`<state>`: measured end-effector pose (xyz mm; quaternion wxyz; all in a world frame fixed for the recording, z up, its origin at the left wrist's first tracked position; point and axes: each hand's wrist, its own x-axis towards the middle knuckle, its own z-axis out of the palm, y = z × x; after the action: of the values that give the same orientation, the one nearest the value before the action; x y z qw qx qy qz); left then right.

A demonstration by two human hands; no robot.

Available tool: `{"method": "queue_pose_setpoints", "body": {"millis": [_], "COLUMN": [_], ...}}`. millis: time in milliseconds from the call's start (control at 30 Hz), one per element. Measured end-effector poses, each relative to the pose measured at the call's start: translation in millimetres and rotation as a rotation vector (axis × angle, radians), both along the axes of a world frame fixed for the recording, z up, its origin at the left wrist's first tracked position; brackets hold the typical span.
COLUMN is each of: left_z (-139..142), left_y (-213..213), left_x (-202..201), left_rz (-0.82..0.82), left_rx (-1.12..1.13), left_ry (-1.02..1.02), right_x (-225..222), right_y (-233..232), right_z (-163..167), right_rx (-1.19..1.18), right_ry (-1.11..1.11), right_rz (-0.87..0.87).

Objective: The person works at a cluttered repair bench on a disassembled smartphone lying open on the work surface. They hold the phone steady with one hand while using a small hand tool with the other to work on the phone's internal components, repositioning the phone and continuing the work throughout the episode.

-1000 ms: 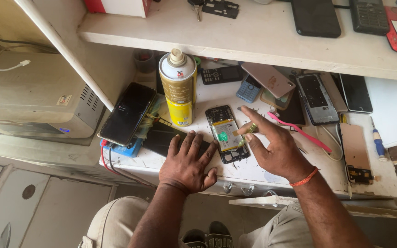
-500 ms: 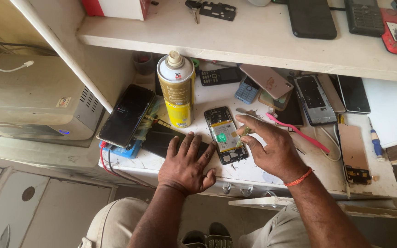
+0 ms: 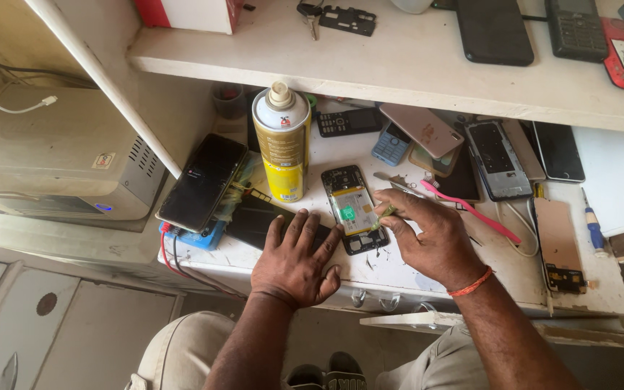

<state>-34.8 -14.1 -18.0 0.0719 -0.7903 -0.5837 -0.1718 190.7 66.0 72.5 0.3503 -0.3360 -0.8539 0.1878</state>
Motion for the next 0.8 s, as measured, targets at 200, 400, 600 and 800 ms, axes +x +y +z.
{"method": "queue_pose_setpoints", "body": {"millis": [200,400,600,800], "left_z": [1,1,1,0], "left_y": [1,0,0,0], "left_x": [1,0,0,0], "left_rz": [0.009,0.004,0.001,-0.003], "left_rx": [-0.045,-0.008,0.007,0.024], "left_ry": [0.006,-0.008,-0.005,-0.011], "right_x": [-3,-6,-5,-3], "right_y": [-1,2,3,4], "right_z": [-3,-6,-11,-11], "right_rx": [-0.181,-0.112,-0.221,-0.141], "right_ry": [0.088,0.108,0.146,0.120], "right_rz": [0.043,0.127,0.073,0.092]}}
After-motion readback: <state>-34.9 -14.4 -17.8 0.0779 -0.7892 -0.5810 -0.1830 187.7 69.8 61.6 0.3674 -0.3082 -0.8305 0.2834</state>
